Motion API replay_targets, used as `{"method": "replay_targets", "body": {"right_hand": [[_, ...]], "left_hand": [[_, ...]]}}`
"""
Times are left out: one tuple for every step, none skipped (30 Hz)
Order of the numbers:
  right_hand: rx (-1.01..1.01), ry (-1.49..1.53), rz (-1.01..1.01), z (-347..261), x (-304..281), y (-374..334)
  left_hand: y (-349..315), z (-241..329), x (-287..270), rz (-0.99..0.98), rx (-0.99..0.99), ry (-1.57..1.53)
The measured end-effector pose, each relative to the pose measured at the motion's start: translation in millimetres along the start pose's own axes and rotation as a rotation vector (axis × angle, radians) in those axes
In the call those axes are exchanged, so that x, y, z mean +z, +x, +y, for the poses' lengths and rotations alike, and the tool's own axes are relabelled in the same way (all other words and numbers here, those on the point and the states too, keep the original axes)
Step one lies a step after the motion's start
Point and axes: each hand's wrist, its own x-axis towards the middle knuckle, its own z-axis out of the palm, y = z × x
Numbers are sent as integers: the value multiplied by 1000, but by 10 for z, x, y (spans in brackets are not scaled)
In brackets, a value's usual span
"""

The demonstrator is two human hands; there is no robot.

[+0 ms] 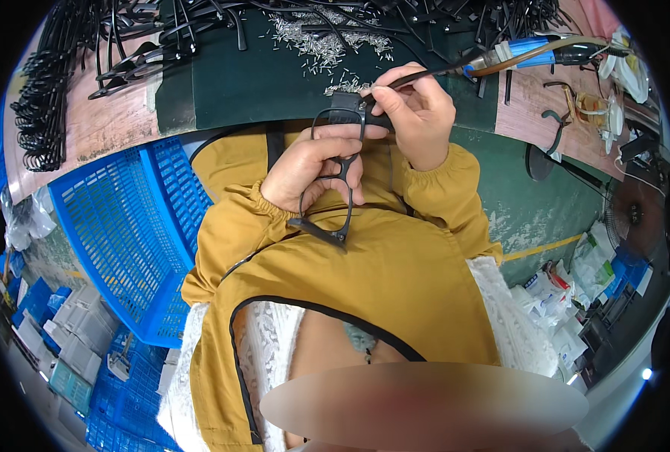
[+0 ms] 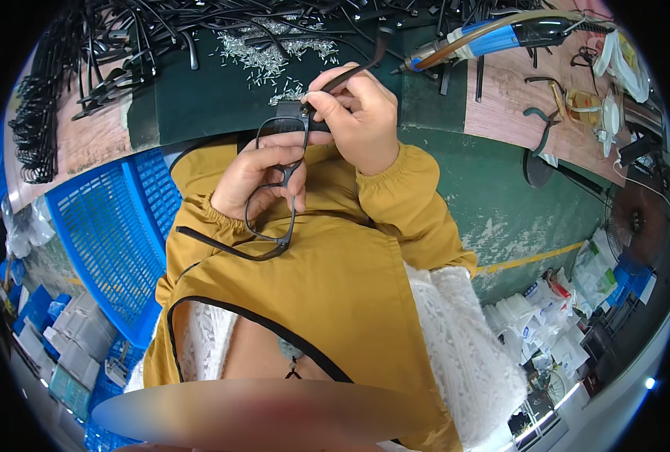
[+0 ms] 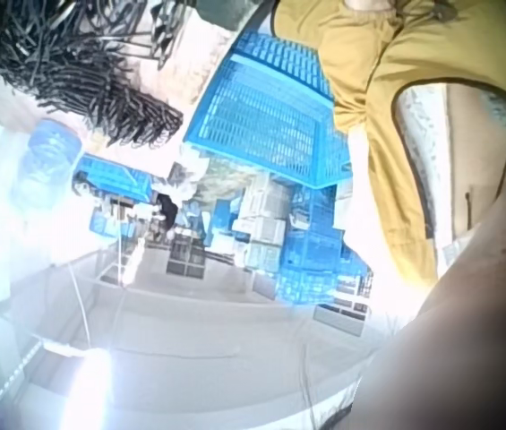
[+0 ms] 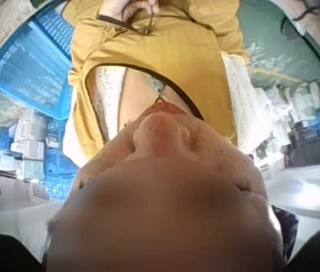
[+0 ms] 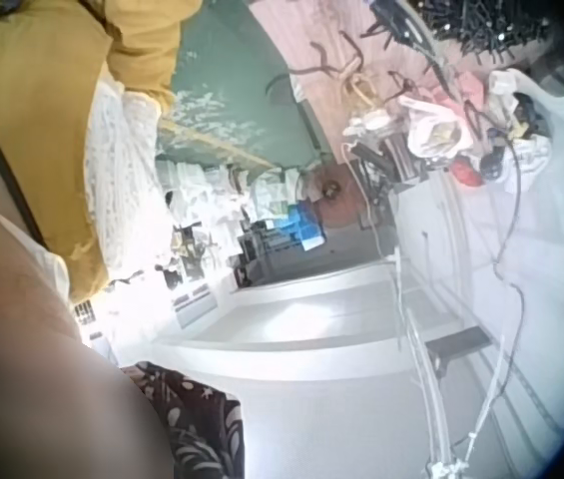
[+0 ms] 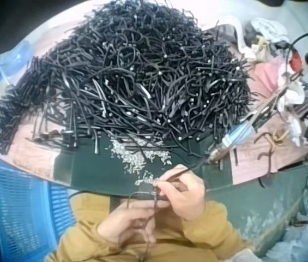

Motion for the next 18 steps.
{"method": "replay_targets", "body": {"right_hand": [[5, -33, 12, -2, 9, 5], [-13, -53, 4, -10, 13, 9], [-49, -63, -16, -19, 14, 16], [-48, -100, -30, -32, 7, 25], [-66, -128, -57, -47, -7, 41], [-65, -159, -76, -60, -25, 60], [-113, -239, -120, -77, -51, 79], [-140, -320, -158, -80, -66, 105], [-149, -436, -213, -89, -83, 119], [-126, -415, -217, -78, -80, 148], [-179, -401, -180, -75, -71, 149], [-203, -426, -189, -66, -57, 162], [-243, -450, -193, -67, -35, 148], [-227, -438, -172, -74, -17, 127], [-238, -440, -178, -97, -12, 111], [-266, -422, -163, -132, -20, 76], [-270, -429, -196, -174, -58, 81], [-182, -328, -146, -241, -117, 37]], "left_hand": [[3, 1, -1, 0, 3, 1], [3, 3, 0, 6, 3, -3], [1, 8, 0, 14, 1, -6], [-1, 15, 3, 21, -2, -7], [-2, 21, 9, 28, 4, 10], [0, 27, 17, 34, 11, 28], [5, 29, 31, 25, 37, 28], [14, 28, 49, 60, 28, 64], [25, 25, 72, 82, 37, 84], [37, 26, 94, 103, 47, 107], [44, 29, 116, 107, 35, 90], [48, 43, 130, 110, 31, 74], [39, 56, 145, 118, 23, 56], [26, 86, 146, 109, 5, 63], [-4, 113, 153, 75, 21, 62], [-37, 148, 155, 88, 18, 77], [-80, 181, 161, 59, 22, 82], [-120, 223, 163, 100, 45, 104]]}}
